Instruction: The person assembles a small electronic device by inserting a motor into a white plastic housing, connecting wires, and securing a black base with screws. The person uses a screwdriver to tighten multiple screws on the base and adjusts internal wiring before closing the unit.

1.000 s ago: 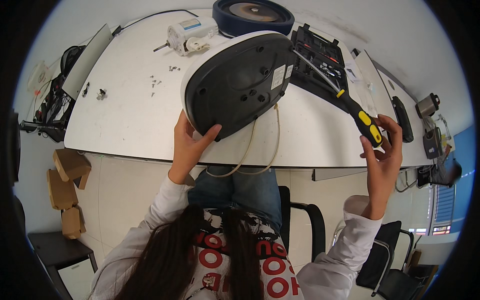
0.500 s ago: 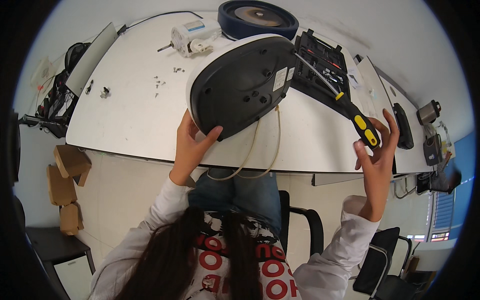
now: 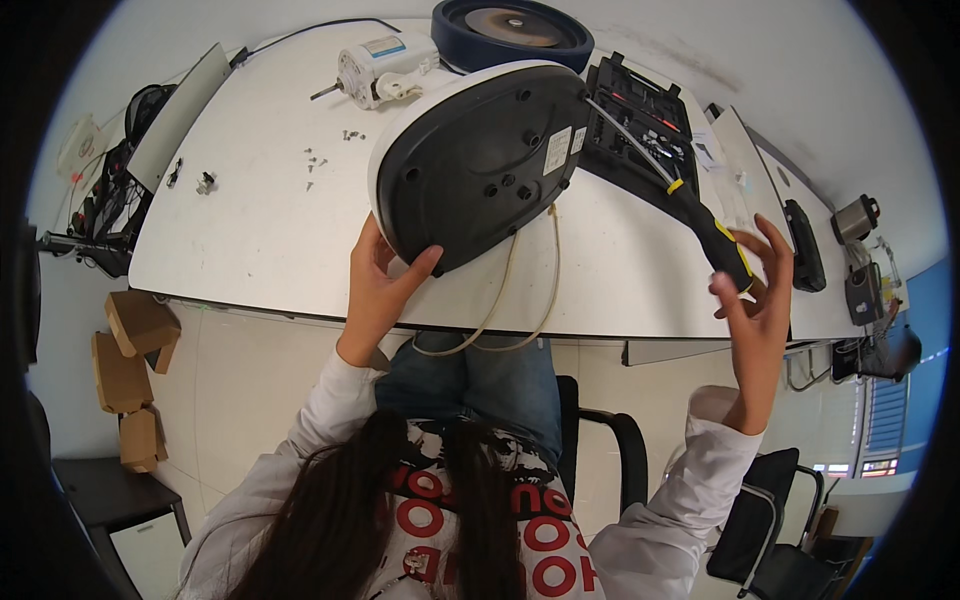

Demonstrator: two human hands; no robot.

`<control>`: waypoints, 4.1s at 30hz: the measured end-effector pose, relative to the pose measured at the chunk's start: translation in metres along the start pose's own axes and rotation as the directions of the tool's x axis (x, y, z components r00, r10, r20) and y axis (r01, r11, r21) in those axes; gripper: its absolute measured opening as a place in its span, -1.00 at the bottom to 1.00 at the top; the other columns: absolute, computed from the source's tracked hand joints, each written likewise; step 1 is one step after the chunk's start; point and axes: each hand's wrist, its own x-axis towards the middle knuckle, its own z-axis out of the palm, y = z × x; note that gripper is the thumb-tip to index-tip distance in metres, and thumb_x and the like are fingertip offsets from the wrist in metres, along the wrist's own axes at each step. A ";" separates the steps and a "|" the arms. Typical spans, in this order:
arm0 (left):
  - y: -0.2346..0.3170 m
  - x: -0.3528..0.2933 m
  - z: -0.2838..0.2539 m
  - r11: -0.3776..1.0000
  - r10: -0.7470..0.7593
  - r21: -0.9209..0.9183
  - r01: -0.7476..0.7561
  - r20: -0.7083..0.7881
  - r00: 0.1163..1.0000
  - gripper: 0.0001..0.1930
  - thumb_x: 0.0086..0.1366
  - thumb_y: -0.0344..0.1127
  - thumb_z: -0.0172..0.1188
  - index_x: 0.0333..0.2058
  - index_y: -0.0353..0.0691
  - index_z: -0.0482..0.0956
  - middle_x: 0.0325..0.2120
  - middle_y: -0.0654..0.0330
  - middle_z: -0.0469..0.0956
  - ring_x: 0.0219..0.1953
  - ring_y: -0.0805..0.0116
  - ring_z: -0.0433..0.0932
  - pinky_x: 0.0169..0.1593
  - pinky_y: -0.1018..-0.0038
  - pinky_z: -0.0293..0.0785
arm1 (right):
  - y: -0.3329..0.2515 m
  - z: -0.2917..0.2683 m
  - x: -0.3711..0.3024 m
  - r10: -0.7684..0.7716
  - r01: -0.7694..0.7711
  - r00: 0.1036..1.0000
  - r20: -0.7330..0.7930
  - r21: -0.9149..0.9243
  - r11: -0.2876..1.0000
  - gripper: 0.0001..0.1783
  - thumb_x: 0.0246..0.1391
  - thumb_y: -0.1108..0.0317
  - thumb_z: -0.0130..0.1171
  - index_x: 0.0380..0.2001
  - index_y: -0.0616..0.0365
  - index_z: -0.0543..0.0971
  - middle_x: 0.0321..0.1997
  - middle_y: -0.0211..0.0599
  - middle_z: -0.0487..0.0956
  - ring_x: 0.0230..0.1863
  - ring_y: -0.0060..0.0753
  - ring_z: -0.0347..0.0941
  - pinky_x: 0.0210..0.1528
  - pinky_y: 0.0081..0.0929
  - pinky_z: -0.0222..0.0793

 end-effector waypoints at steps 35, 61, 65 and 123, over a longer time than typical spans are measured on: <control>0.001 -0.001 0.000 1.000 0.011 0.011 -0.011 -0.010 1.000 -0.59 0.05 -0.49 0.27 -0.11 -0.35 0.36 -0.28 0.09 0.54 -0.24 0.37 0.54 -0.12 0.49 0.42 | 0.015 0.002 -0.001 0.061 -0.058 0.987 -0.146 0.022 0.998 -0.62 0.11 0.27 0.10 -0.01 0.11 0.36 -0.40 -0.31 0.54 -0.81 -0.86 0.05 -0.80 -0.83 -0.12; -0.007 -0.002 -0.004 0.999 0.016 0.027 -0.016 0.015 1.000 -0.47 0.00 -0.42 0.31 -0.02 -0.28 0.35 -0.27 0.12 0.52 -0.26 0.35 0.51 -0.21 0.49 0.38 | 0.010 0.014 -0.004 -0.013 0.006 0.997 -0.078 -0.094 0.996 -0.74 0.13 0.24 0.07 -0.22 0.19 0.38 -0.65 -0.47 0.36 -0.76 -0.78 0.11 -0.72 -0.75 -0.06; -0.003 -0.001 -0.002 0.999 0.019 0.032 -0.019 0.006 1.000 -0.46 0.00 -0.42 0.31 -0.01 -0.29 0.35 -0.26 0.11 0.52 -0.25 0.34 0.51 -0.19 0.49 0.40 | 0.021 0.009 0.001 0.032 -0.033 0.998 -0.053 -0.017 0.999 -0.69 0.19 0.10 -0.03 -0.38 0.16 0.40 -0.77 -0.54 0.23 -0.78 -0.80 0.07 -0.73 -0.74 -0.11; 0.050 0.053 -0.076 0.788 0.120 0.614 0.031 -0.204 0.972 -0.90 0.14 -0.43 0.18 -0.35 -0.26 0.57 -0.48 0.21 0.60 -0.40 0.46 0.57 -0.35 0.59 0.43 | 0.016 -0.003 -0.020 0.215 -0.195 0.976 -0.034 0.302 0.933 -0.53 0.15 0.09 -0.03 -0.03 0.24 0.39 -0.49 -0.23 0.54 -0.65 -0.65 0.36 -0.66 -0.79 0.13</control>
